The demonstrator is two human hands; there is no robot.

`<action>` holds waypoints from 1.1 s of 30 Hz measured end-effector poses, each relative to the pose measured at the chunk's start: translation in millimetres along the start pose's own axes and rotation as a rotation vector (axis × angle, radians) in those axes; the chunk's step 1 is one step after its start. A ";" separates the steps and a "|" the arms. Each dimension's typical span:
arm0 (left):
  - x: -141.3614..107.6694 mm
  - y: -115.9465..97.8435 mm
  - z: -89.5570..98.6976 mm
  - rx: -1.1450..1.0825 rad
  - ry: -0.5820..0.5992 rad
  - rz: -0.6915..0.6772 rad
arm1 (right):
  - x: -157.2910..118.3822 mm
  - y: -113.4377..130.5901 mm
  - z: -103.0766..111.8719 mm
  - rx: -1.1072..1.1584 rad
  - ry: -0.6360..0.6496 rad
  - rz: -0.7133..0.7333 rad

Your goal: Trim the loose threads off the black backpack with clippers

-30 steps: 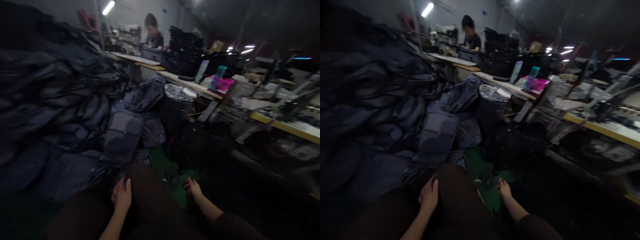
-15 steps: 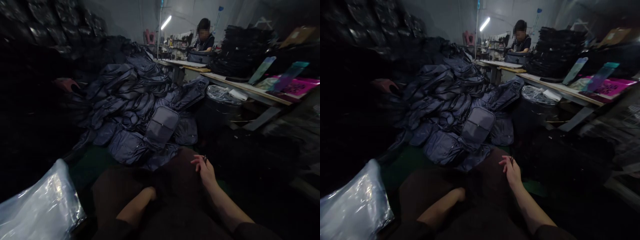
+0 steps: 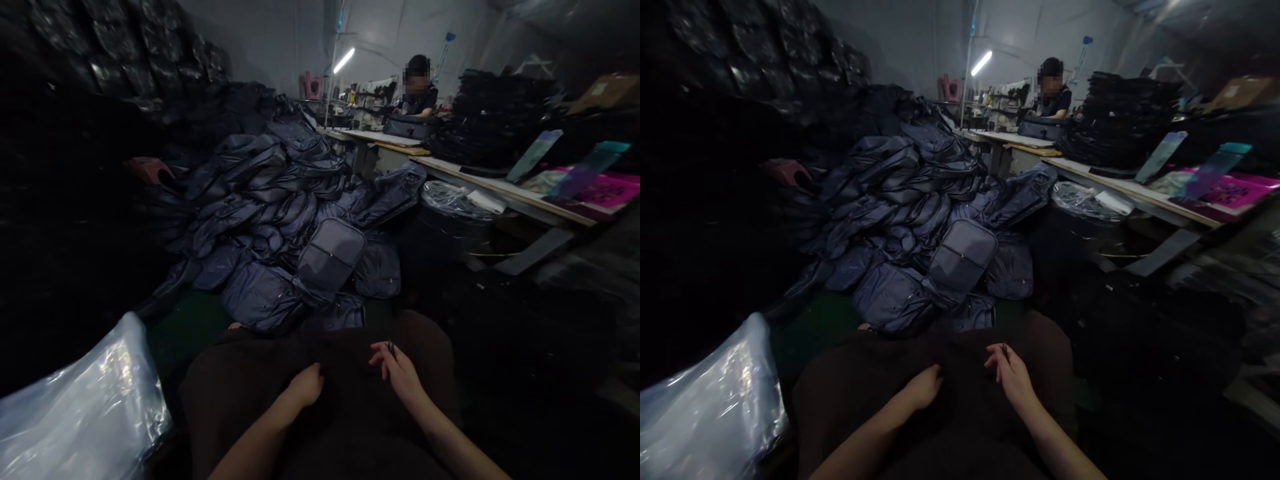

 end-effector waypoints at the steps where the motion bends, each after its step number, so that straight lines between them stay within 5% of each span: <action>1: -6.7 3.6 10.6 -0.010 -0.079 0.021 | 1.8 -0.8 0.7 -0.032 0.002 -0.004; 4: -42.1 29.9 50.9 -0.031 -0.349 0.110 | 4.1 -2.0 24.4 -0.204 -0.083 -0.029; 8: -105.8 100.7 92.0 -0.056 -0.671 0.356 | -4.5 -3.1 100.5 -0.564 -0.379 -0.130; 10: -130.6 137.1 96.4 -0.063 -0.844 0.500 | -9.0 -5.1 135.4 -0.736 -0.453 -0.154; 13: -138.7 168.8 86.6 -0.126 -0.917 0.483 | -8.4 -16.1 161.7 -0.876 -0.384 -0.246; 17: -126.2 174.2 78.5 -0.192 -0.993 0.423 | 2.8 -29.4 152.4 -0.978 -0.237 -0.348; 23: -123.9 186.2 73.8 -0.374 -1.089 0.395 | 37.2 -24.4 118.1 -1.036 -0.127 -0.299; 30: -164.2 189.1 57.1 -0.676 -1.022 0.796 | 104.9 -12.1 66.2 -1.047 0.115 -0.193; 33: -172.2 187.6 62.3 -0.653 -0.933 0.781 | 141.9 -16.6 53.6 -1.117 0.273 -0.275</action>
Point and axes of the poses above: each hand's wrist, its own x-axis towards the middle knuckle, its own z-axis out of the back of the hand, y = z × x, the point moved 4 cm from there along x, towards the middle knuckle, and after that the axes turned 15 degrees about y, right-handed, at the moved point
